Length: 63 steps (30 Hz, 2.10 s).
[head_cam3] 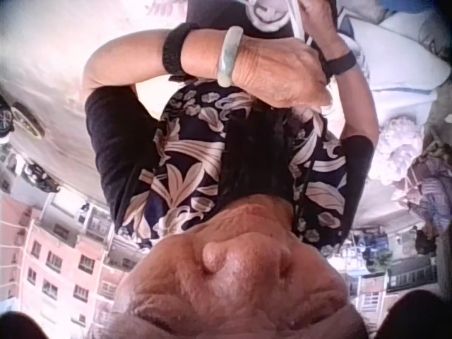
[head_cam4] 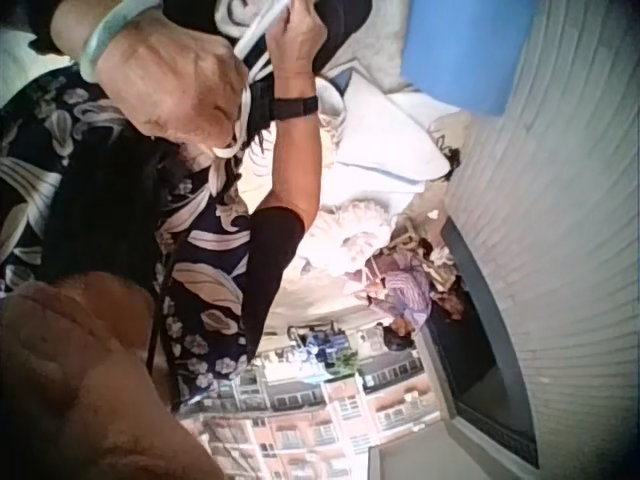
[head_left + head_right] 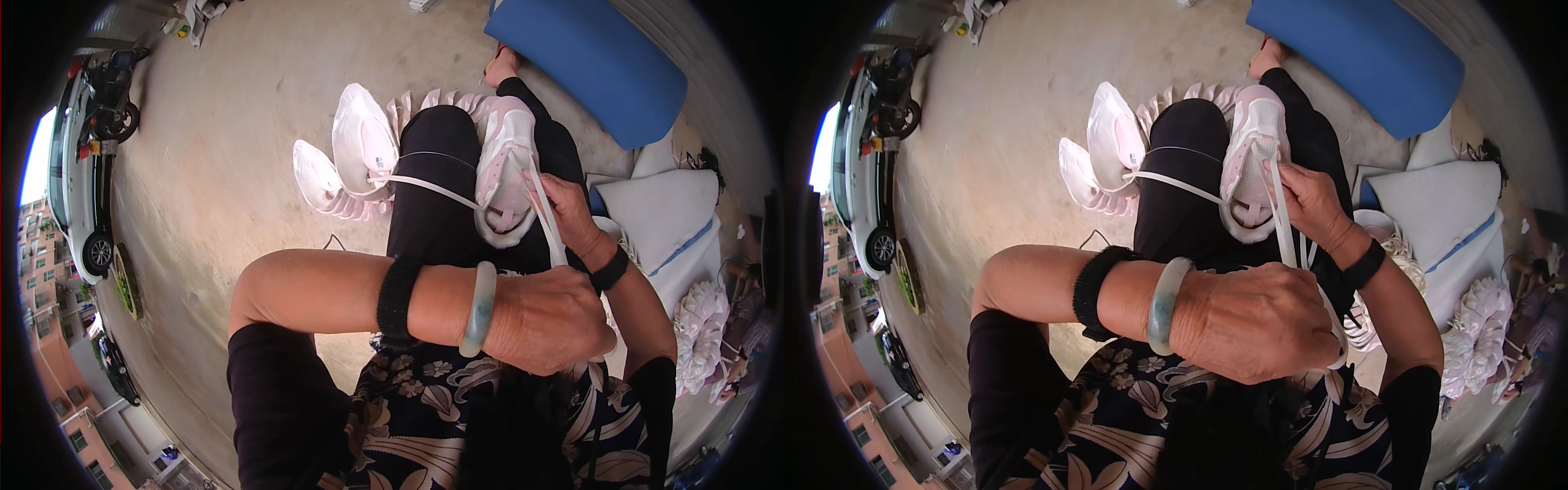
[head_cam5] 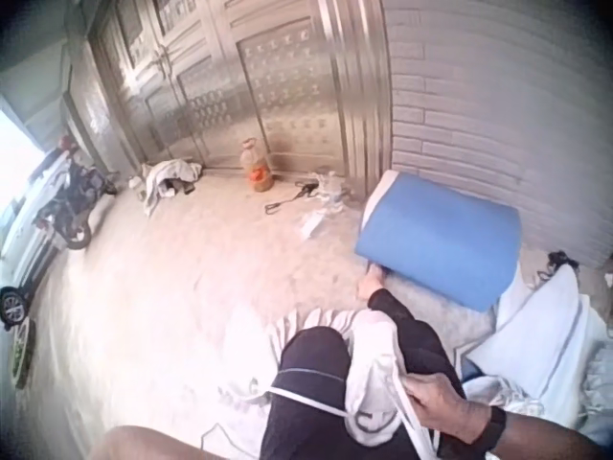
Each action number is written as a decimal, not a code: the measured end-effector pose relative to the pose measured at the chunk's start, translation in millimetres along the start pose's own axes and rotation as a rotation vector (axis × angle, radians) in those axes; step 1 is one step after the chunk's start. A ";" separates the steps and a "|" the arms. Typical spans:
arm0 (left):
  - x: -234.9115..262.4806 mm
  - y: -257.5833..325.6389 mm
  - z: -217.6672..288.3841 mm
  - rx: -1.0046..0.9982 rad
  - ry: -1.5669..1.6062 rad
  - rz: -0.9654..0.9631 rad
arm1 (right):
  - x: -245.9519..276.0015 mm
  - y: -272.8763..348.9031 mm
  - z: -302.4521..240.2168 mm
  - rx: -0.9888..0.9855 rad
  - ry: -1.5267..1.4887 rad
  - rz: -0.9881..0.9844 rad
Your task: The recorder is lacing a pink and white shoe while sitting on a tiled floor.
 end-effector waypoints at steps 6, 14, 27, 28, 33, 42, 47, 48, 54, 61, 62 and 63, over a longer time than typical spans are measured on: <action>-0.3 3.3 0.1 -0.016 0.007 0.022 | -8.3 -0.8 11.6 -0.107 -0.022 0.047; 1.8 5.6 -1.4 -0.031 0.054 0.062 | -8.7 -3.5 1.1 -0.067 0.070 0.091; 83.4 110.8 -44.9 0.432 0.031 0.272 | 92.4 94.6 103.6 -0.482 -0.041 0.059; 96.3 144.3 -62.8 0.557 0.092 0.445 | 103.6 108.8 116.7 -0.523 -0.053 0.105; 125.7 300.7 -133.0 1.066 0.273 0.900 | 131.6 148.8 174.1 -0.758 0.097 0.129; 113.4 192.7 -145.2 0.836 -0.854 0.518 | 56.9 28.9 42.7 -0.089 0.411 0.160; 54.7 93.0 -147.6 0.512 -0.903 0.199 | -6.1 -0.6 22.8 -0.088 0.554 -0.096; 47.4 95.5 -165.3 0.610 -0.833 0.143 | -6.1 -2.5 26.4 -0.089 0.548 -0.095; 33.6 103.0 -199.1 0.767 -0.720 0.075 | -4.6 -3.8 44.2 -0.101 0.452 -0.086; 54.0 108.0 -194.6 0.773 -0.576 0.051 | 19.3 4.8 47.8 -0.182 0.177 0.035; 57.6 108.5 -192.5 0.747 -0.596 0.051 | 23.2 5.0 45.3 -0.141 0.235 0.052; 61.2 108.7 -189.8 0.721 -0.617 0.053 | 26.4 6.6 45.4 -0.144 0.232 0.056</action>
Point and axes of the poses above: each hand's wrist, its own y-axis away from the middle knuckle, its own x-axis out of the back of the hand, z = x × y, the point moved 9 cm from there along -y, towards the middle knuckle, and after that the axes turned 2 degrees about -x, right-handed, at the moved point
